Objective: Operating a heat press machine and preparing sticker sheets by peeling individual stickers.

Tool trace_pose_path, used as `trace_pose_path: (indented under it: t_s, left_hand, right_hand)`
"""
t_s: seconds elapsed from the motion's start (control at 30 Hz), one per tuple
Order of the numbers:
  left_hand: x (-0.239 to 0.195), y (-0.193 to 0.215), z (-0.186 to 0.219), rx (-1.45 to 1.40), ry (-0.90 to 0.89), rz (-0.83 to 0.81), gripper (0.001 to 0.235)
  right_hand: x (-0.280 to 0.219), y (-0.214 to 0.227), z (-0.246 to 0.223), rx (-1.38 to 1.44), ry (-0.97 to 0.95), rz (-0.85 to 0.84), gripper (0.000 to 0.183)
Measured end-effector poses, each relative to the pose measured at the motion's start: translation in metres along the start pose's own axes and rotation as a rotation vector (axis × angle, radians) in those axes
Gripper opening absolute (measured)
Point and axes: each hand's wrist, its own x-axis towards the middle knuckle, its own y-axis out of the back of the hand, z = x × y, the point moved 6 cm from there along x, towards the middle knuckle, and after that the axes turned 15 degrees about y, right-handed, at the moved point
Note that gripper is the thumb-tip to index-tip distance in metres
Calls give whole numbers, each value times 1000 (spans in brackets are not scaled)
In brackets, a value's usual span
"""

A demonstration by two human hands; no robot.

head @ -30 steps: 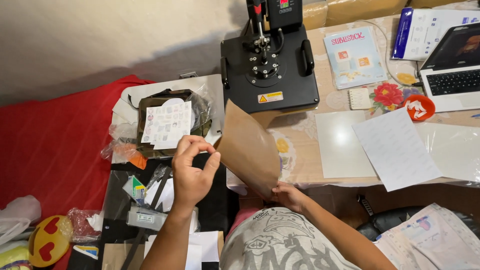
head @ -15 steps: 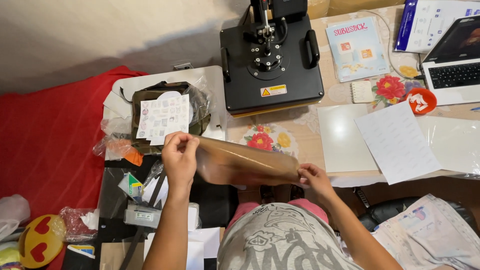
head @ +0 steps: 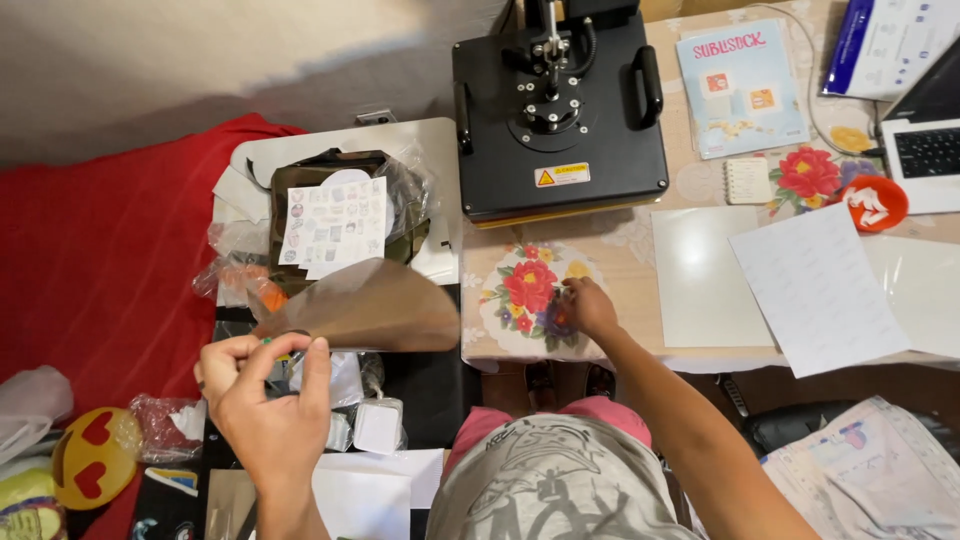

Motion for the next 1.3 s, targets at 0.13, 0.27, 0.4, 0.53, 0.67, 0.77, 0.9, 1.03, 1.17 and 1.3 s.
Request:
trace_pose_path:
  t_s: [0.13,0.27,0.4,0.53,0.67,0.77,0.9,1.03,1.17,1.3]
  left_hand:
    - [7,-9,12,36,-77,8,10]
    - [13,-22,20,-4,-58,-26,7]
    - [14,-35,42,-106,-96,-85,7]
    - [7,-61,62,-299,-116,-129,10]
    - [-8,-80,117,-539,-124,-245,8]
    - [-12,-82,146,-671,-121,-291,7]
    - [-5,-84,136,-789,-64,-328,8]
    - [-14,-122,51,-814,19,-383,11]
    - [-51,-236,-107,-834,331,-593,11]
    - [-129,-349,-264,-617,803,-773,21]
  right_hand:
    - [21,-32,-8,-138,114,-27,33]
    - [19,-34,-17,-231,144,-8,26]
    - [14,-51,18,-341,307,71,37]
    - [-28,-31,30,-518,300,241,32]
    - [-96,5,70,331,-154,512,27]
    - [-143,1,101,901,-374,657,26]
    - [-164,20,88,1442,-408,752,20]
    - [-151,76,87,1618,-185,820,25]
    - [-143,107,83,1525,-110,750,37]
    - [-140,82,87,1184,-201,493,38]
